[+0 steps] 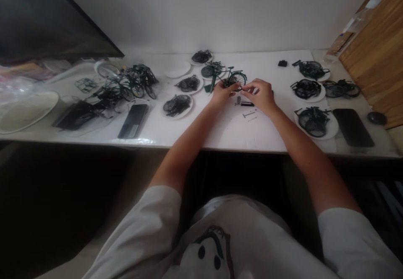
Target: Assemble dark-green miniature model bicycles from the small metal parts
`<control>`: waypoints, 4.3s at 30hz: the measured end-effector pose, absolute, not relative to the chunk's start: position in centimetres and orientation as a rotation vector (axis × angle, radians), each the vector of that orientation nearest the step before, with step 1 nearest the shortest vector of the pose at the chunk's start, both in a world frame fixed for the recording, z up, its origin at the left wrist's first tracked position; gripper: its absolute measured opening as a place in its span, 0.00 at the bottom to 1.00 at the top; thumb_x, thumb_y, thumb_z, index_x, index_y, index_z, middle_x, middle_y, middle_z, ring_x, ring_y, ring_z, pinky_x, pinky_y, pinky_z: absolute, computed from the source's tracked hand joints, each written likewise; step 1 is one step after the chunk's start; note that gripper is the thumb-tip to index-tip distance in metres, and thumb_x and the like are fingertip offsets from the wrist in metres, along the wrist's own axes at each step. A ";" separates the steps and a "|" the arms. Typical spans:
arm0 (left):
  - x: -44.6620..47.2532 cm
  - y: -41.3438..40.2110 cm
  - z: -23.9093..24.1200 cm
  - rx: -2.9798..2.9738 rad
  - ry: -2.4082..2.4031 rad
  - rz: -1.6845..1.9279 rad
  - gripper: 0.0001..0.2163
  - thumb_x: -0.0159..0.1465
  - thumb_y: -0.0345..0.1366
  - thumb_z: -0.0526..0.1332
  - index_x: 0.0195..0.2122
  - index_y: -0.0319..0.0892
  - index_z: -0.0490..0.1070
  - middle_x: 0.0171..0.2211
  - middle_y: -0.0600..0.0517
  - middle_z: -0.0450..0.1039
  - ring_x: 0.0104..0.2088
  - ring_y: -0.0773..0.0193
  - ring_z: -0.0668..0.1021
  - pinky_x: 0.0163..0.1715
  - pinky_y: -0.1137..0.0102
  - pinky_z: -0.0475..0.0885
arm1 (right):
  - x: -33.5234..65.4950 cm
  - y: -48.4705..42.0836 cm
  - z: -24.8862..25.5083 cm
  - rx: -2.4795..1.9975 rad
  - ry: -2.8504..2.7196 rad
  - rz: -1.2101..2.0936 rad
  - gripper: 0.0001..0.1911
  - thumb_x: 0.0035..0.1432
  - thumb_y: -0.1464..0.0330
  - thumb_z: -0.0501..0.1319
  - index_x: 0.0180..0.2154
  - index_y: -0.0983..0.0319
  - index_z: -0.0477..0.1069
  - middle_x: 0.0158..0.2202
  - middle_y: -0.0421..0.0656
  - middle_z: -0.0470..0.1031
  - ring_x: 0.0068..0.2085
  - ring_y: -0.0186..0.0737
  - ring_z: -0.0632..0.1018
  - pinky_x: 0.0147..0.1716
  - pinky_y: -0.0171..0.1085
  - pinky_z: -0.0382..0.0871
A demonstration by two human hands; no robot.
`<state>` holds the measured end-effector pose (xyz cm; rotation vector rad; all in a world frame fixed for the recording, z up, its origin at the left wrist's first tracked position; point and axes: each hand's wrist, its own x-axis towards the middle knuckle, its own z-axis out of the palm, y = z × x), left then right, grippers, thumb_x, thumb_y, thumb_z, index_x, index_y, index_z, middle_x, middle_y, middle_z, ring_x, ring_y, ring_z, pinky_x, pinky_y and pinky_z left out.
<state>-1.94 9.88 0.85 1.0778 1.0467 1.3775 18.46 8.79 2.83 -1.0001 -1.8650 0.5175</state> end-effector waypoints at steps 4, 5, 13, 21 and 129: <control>-2.0 9.9 0.9 1.099 1.091 1.390 0.21 0.53 0.46 0.83 0.41 0.46 0.78 0.43 0.47 0.85 0.44 0.59 0.84 0.43 0.66 0.77 | 18.7 8.8 3.4 -1.009 -1.893 0.527 0.26 0.67 0.41 0.73 0.36 0.57 0.85 0.40 0.50 0.87 0.41 0.51 0.84 0.47 0.51 0.80; -2.0 10.0 0.9 1.100 1.101 1.400 0.21 0.54 0.46 0.83 0.41 0.46 0.78 0.43 0.47 0.85 0.45 0.59 0.84 0.43 0.66 0.77 | 18.8 8.9 3.6 -1.019 -1.888 0.519 0.26 0.70 0.41 0.71 0.36 0.57 0.84 0.40 0.50 0.87 0.42 0.52 0.84 0.48 0.50 0.80; -2.0 10.3 0.6 1.098 1.114 1.432 0.21 0.55 0.45 0.81 0.44 0.47 0.76 0.45 0.47 0.85 0.47 0.57 0.86 0.44 0.65 0.78 | 22.6 11.4 3.3 -1.107 -2.020 0.439 0.15 0.74 0.53 0.69 0.42 0.55 0.87 0.45 0.49 0.88 0.50 0.56 0.83 0.61 0.57 0.76; -1.8 9.9 0.9 1.094 1.040 1.382 0.23 0.52 0.46 0.81 0.43 0.47 0.76 0.49 0.46 0.86 0.52 0.54 0.87 0.51 0.62 0.79 | 24.1 12.4 1.8 -1.340 -2.120 0.436 0.09 0.71 0.61 0.71 0.45 0.57 0.90 0.45 0.50 0.85 0.50 0.54 0.81 0.68 0.61 0.75; -1.7 9.9 0.9 1.159 1.260 1.459 0.20 0.54 0.45 0.83 0.37 0.46 0.74 0.35 0.49 0.81 0.35 0.62 0.81 0.35 0.68 0.77 | 23.4 9.4 5.9 -1.357 -2.363 0.882 0.21 0.52 0.54 0.83 0.44 0.60 0.91 0.30 0.41 0.76 0.32 0.39 0.72 0.36 0.42 0.64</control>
